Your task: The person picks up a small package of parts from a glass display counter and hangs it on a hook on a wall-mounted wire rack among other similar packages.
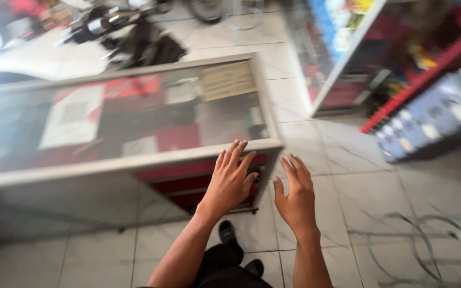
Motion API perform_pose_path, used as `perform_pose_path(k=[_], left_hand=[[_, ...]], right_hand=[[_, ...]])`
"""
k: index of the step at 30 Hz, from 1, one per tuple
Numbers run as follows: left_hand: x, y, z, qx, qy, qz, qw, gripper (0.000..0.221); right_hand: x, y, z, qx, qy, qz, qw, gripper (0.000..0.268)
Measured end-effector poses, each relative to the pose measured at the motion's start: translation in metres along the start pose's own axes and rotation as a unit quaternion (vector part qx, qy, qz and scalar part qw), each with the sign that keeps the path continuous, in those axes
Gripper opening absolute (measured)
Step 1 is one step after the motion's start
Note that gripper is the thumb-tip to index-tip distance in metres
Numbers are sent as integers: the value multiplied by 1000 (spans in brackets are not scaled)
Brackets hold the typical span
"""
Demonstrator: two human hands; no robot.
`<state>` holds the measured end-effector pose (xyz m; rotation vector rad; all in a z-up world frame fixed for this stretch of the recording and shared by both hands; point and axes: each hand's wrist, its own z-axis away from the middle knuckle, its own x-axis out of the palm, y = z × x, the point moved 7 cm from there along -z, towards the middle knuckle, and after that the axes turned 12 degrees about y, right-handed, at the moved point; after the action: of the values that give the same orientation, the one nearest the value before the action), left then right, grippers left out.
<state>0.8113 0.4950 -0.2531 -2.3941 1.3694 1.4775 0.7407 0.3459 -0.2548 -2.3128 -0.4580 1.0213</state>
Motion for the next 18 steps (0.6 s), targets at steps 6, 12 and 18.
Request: perform_pose_path(k=[6,12,18], left_hand=[[-64,-47,39,-79,63,-32,994,49],[-113,-94,68,-101,107,-16,989,51],[-179,-162,110,-141,130,-53,980,52]], right_hand=[[43,-70,9,-83,-66,-49,993,49],[87,-130,15,-133,-93,-42,986,48],[155,-216,35,-175,-135,-73,973,49]])
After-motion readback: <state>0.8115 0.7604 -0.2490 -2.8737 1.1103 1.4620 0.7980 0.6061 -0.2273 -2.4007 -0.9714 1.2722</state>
